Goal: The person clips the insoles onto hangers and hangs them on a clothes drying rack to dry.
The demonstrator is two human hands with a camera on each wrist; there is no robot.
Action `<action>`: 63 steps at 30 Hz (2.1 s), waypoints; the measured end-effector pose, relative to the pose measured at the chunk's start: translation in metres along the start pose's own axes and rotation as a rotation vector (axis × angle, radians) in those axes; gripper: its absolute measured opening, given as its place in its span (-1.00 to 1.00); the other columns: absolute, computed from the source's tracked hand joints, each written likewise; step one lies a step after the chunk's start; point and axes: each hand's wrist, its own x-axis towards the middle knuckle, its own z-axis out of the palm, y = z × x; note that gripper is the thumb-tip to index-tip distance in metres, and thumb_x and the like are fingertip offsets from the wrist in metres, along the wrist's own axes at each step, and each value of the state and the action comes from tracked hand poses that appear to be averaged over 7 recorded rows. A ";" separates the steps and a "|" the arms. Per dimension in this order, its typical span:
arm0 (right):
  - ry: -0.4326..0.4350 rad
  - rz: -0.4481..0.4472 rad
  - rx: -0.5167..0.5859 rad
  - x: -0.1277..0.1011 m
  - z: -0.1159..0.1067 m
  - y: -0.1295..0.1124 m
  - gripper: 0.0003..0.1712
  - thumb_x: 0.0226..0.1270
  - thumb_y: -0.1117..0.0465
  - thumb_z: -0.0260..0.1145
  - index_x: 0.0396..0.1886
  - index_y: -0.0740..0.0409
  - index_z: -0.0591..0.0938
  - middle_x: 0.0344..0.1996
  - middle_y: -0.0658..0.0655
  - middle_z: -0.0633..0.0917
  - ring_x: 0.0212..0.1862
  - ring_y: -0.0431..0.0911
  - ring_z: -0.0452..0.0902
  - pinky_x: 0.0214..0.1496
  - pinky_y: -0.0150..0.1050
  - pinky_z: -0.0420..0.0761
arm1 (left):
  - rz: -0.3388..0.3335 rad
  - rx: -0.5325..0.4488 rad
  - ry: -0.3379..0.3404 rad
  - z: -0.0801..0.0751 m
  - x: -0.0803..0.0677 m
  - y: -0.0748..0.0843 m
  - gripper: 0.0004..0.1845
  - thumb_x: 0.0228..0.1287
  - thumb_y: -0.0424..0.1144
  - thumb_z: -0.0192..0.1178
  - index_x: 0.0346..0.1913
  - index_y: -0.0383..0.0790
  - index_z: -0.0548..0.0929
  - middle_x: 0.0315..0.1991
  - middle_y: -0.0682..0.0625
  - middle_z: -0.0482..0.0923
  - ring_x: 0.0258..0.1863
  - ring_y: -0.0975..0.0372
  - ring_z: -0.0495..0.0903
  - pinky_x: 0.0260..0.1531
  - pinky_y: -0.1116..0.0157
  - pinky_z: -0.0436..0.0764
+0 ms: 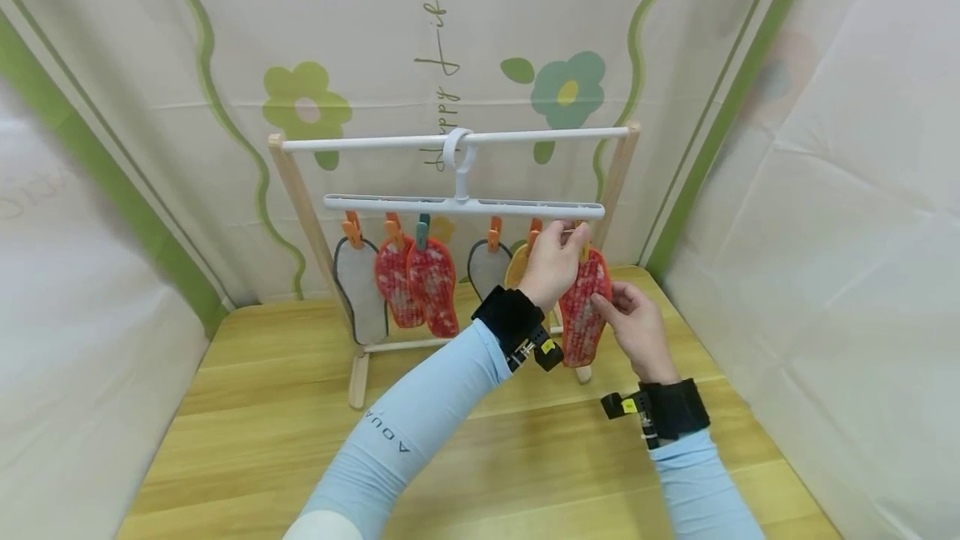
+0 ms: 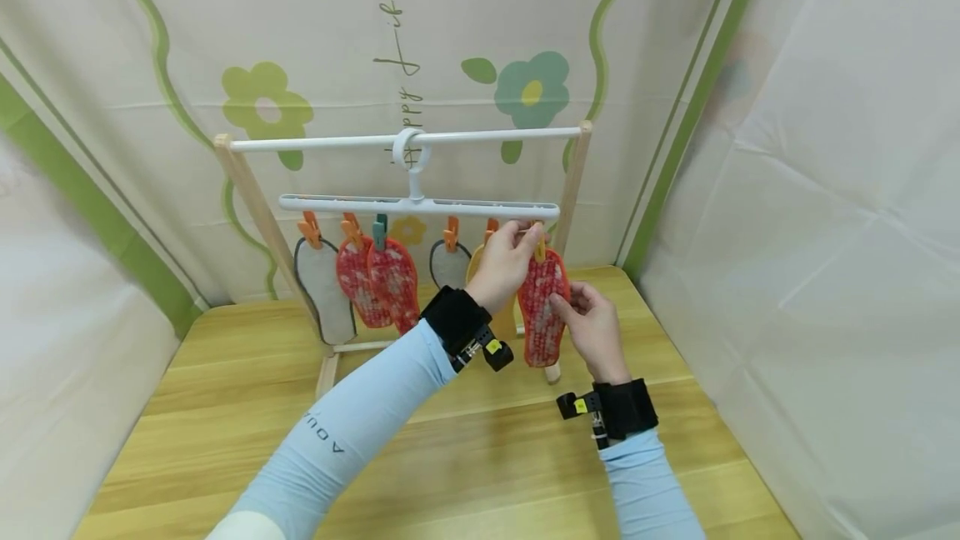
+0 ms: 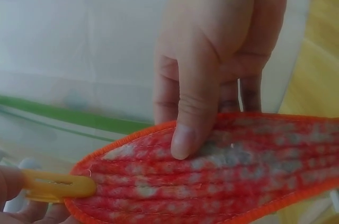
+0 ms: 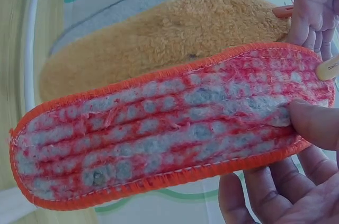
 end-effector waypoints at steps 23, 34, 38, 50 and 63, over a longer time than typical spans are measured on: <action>-0.044 0.002 -0.133 0.010 0.002 0.008 -0.61 0.43 0.23 0.30 0.13 0.36 0.55 -0.03 0.35 0.66 -0.05 -0.01 0.58 -0.13 -0.39 0.59 | 0.039 0.093 -0.004 -0.005 -0.005 -0.008 -0.52 0.55 -0.05 0.01 0.40 -0.14 0.45 0.27 -0.01 0.52 0.28 0.20 0.45 0.20 0.19 0.49; -0.056 -0.046 -0.114 0.016 -0.001 0.014 -0.57 0.38 0.09 0.37 0.07 0.31 0.59 -0.09 0.30 0.68 -0.12 -0.10 0.58 -0.16 -0.43 0.59 | 0.054 0.098 -0.006 -0.007 -0.018 -0.010 -0.45 0.53 -0.03 0.01 0.47 -0.13 0.33 0.42 0.06 0.32 0.35 0.27 0.34 0.24 0.25 0.43; -0.075 -0.050 -0.110 0.018 -0.002 0.015 -0.57 0.39 0.11 0.36 0.09 0.31 0.59 -0.08 0.30 0.68 -0.11 -0.10 0.58 -0.17 -0.43 0.58 | 0.051 0.087 -0.010 -0.009 -0.025 -0.014 -0.45 0.55 -0.04 0.01 0.48 -0.14 0.30 0.43 0.05 0.29 0.34 0.28 0.35 0.23 0.28 0.44; -0.120 -0.022 -0.142 0.023 -0.007 0.020 -0.54 0.37 0.01 0.37 0.09 0.23 0.58 -0.04 0.23 0.68 -0.06 -0.06 0.58 -0.13 -0.39 0.59 | 0.080 0.044 0.000 -0.020 -0.047 -0.024 -0.44 0.52 -0.07 0.07 0.45 -0.23 0.33 0.41 -0.06 0.35 0.30 0.28 0.41 0.17 0.38 0.48; -0.153 -0.021 -0.143 0.021 -0.001 0.031 -0.49 0.37 0.04 0.37 0.13 0.30 0.55 0.00 0.31 0.66 -0.04 -0.08 0.58 -0.12 -0.41 0.59 | 0.083 0.070 0.028 -0.074 -0.084 -0.061 -0.40 0.52 -0.06 0.08 0.44 -0.34 0.31 0.37 -0.14 0.39 0.32 0.21 0.40 0.22 0.30 0.44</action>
